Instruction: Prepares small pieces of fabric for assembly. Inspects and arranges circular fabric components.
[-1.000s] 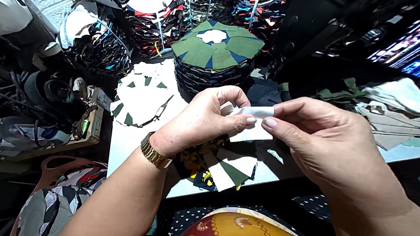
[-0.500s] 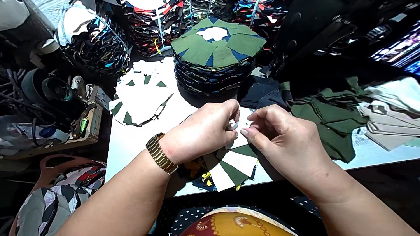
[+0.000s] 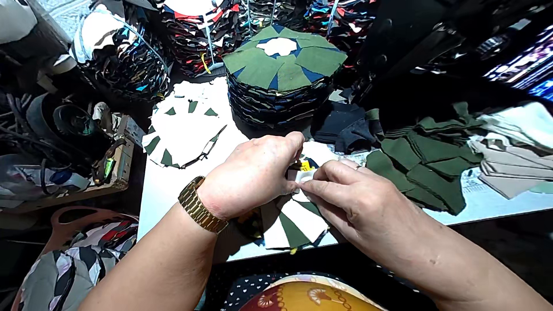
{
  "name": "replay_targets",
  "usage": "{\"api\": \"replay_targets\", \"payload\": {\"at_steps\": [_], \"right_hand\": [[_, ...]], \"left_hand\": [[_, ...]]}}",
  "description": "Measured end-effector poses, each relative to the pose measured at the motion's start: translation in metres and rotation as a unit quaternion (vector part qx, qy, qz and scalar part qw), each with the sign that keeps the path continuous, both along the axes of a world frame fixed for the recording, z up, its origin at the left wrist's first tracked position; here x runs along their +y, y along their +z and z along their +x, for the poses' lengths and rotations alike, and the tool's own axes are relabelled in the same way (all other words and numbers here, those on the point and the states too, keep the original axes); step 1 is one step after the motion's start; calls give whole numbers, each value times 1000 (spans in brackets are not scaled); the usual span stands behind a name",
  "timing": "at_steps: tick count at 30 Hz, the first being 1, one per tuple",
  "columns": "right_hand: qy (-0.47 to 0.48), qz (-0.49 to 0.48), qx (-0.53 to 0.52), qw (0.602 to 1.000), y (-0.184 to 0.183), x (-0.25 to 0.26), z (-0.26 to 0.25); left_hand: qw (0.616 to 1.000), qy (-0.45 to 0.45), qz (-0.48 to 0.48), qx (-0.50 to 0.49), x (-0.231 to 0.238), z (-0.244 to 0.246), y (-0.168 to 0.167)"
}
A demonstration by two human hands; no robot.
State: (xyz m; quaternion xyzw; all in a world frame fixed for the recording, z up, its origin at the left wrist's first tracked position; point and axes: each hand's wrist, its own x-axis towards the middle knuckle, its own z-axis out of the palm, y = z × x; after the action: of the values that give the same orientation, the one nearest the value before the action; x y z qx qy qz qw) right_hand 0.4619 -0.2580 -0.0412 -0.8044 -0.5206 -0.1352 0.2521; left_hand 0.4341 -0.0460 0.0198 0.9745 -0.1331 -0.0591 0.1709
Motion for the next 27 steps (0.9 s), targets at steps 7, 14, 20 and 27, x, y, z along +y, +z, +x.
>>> {"api": "replay_targets", "payload": {"at_steps": [7,14,20,27], "right_hand": [[-65,5,30,997,-2,7,-19],[-61,17,77,995,-3,1,-18],[-88,21,32,995,22,-58,10],[-106,-28,16,994,14,-76,19]], "left_hand": [[992,-53,-110,34,8,4,3],[963,-8,-269,24,8,9,-6],[920,37,-383,71,6,9,-5],[888,26,-447,102,4,9,-6]]}}
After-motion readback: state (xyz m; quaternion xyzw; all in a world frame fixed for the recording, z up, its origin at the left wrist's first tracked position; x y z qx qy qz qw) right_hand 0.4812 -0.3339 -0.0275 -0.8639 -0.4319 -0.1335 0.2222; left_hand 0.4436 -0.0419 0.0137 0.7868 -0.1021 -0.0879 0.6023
